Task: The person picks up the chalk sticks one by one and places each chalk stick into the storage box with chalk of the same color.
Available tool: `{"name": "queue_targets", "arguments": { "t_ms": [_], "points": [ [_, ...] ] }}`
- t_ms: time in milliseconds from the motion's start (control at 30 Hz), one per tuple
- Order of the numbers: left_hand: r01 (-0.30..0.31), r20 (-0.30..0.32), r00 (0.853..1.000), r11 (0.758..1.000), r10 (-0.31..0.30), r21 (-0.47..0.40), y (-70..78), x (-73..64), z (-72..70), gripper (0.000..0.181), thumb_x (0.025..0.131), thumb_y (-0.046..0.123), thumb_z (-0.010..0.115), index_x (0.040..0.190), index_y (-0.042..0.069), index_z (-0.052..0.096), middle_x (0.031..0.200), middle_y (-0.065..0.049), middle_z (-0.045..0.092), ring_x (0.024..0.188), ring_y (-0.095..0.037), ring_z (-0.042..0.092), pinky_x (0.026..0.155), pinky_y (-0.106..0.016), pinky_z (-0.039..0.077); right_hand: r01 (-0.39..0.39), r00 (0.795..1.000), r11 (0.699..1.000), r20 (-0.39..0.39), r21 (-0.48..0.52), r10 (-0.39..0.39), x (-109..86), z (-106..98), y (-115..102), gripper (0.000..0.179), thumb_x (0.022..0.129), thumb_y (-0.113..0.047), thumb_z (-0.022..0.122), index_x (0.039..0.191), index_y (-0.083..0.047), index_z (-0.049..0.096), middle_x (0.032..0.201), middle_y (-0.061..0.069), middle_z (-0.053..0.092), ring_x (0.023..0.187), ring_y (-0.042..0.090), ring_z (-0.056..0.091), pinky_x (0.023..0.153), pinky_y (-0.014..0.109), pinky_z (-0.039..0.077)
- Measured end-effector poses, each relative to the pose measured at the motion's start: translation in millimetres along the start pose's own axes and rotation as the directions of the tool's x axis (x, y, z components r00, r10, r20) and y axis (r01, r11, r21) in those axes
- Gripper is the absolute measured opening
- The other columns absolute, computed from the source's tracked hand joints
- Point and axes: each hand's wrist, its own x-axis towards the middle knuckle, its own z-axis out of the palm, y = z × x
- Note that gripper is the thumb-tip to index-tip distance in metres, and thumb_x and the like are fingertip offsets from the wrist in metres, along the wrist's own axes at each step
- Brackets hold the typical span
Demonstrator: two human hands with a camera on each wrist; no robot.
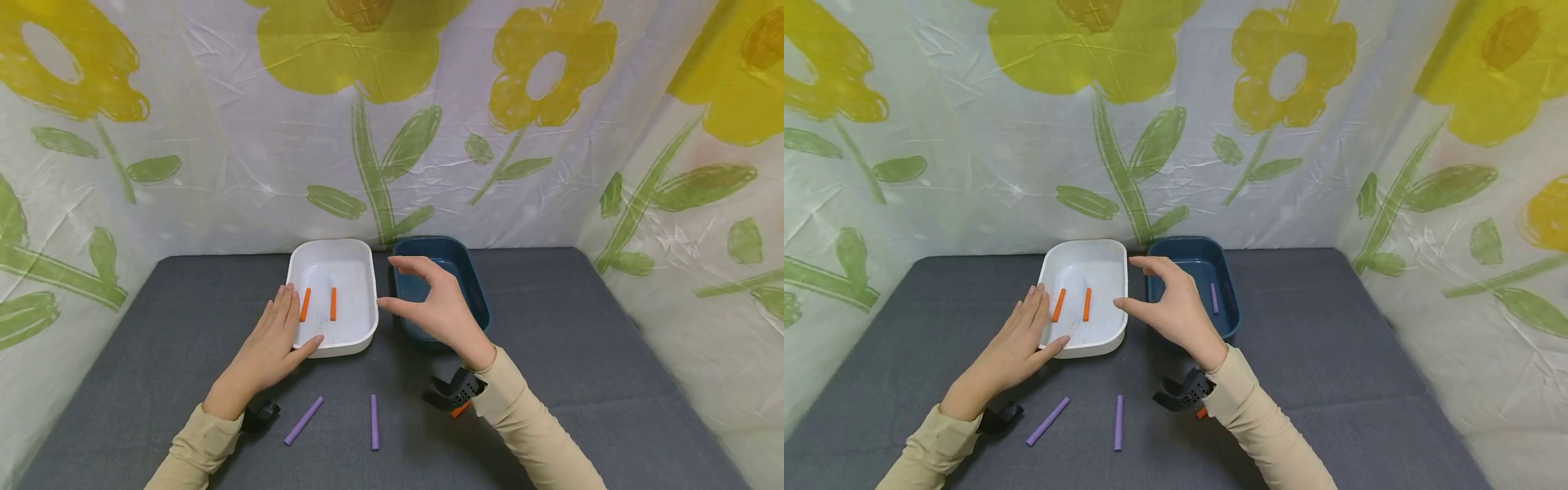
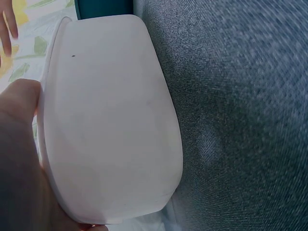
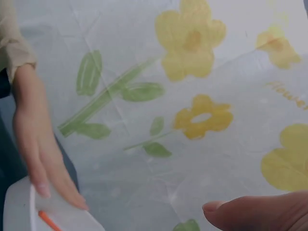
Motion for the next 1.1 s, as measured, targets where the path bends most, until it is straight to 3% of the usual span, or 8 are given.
{"name": "queue_targets", "arguments": {
  "t_ms": [267, 533, 833, 1100],
  "points": [
    [0.000, -0.001, 1.000, 1.000, 0.000, -0.006, -0.7, 0.9, -1.0, 0.096, 0.100, 0.057, 0.046, 0.153, -0.012, 0.007, 0.163, -0.025, -0.006, 0.150, -0.037, -0.005, 0.120, -0.052, 0.005, 0.002, 1.000, 1.000, -0.010, -0.001, -0.002, -32.1, -20, 15, 0.060, 0.081, -0.031, 0.083, 0.136, -0.026, 0.059, 0.132, -0.008, 0.057, 0.121, 0.016, 0.052, 0.104, 0.047, 0.039],
    [0.003, -0.005, 1.000, 1.000, -0.003, -0.003, -1.1, 0.7, 0.1, 0.097, 0.099, 0.058, 0.046, 0.154, -0.011, 0.006, 0.163, -0.024, -0.005, 0.151, -0.037, -0.004, 0.120, -0.052, 0.007, -0.020, 0.999, 0.998, -0.030, -0.054, 0.018, -58.6, -33, 28, 0.062, 0.079, -0.028, 0.086, 0.134, -0.025, 0.057, 0.129, -0.006, 0.054, 0.119, 0.017, 0.050, 0.100, 0.044, 0.039],
    [-0.006, -0.007, 1.000, 1.000, 0.005, -0.015, -0.7, 0.0, 1.0, 0.095, 0.100, 0.056, 0.046, 0.154, -0.012, 0.007, 0.163, -0.025, -0.006, 0.150, -0.038, -0.004, 0.120, -0.051, 0.004, -0.123, 0.992, 0.987, -0.036, -0.100, 0.120, -92.7, -36, 51, 0.076, 0.077, -0.033, 0.087, 0.140, -0.018, 0.047, 0.135, 0.002, 0.046, 0.121, 0.023, 0.044, 0.103, 0.055, 0.036],
    [-0.002, -0.013, 1.000, 1.000, 0.002, 0.000, -1.7, -0.4, 1.6, 0.096, 0.100, 0.058, 0.046, 0.154, -0.011, 0.007, 0.163, -0.024, -0.005, 0.151, -0.037, -0.004, 0.120, -0.053, 0.007, -0.215, 0.976, 0.967, -0.062, -0.135, 0.208, -117.8, -29, 70, 0.082, 0.074, -0.031, 0.089, 0.138, -0.008, 0.044, 0.133, 0.009, 0.043, 0.118, 0.029, 0.043, 0.096, 0.054, 0.040]
  ]
}}
